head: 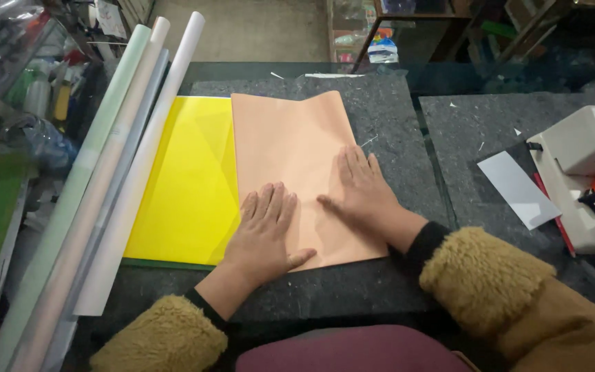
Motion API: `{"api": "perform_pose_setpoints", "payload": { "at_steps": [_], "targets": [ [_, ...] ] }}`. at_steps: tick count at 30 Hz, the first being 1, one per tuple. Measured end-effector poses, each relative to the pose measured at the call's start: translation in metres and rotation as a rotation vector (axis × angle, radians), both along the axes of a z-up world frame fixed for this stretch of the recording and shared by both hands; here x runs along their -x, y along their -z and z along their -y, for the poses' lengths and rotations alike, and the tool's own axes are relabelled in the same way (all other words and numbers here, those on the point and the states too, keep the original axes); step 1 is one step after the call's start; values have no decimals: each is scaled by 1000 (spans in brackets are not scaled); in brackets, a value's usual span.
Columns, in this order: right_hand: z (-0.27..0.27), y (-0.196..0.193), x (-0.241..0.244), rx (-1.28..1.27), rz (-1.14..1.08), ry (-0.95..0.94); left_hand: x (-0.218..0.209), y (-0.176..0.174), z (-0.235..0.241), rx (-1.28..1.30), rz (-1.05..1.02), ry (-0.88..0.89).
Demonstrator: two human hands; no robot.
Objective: Unrolling a sheet of paper from a roll and folding it into a rectangle.
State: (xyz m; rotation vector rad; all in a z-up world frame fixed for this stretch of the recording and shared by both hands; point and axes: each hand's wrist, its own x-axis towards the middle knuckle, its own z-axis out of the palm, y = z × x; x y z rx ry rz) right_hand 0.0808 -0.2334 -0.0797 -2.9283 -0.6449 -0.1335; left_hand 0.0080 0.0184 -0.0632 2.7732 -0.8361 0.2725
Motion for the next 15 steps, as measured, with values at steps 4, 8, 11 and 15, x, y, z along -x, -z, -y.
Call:
{"api": "perform_pose_setpoints", "payload": {
  "at_steps": [4, 8, 11, 15],
  "targets": [
    [-2, -2, -41, -16, 14, 22, 0, -8, 1, -40, -44, -9],
    [-10, -11, -79, 29, -37, 87, 0, -6, 1, -40, -73, -19],
    [-12, -9, -108, 46, -55, 129, 0, -4, 1, -64, -57, -22],
    [-14, -12, -126, 37, -82, 164, 0, -3, 1, -80, -44, -7]
  ]
}}
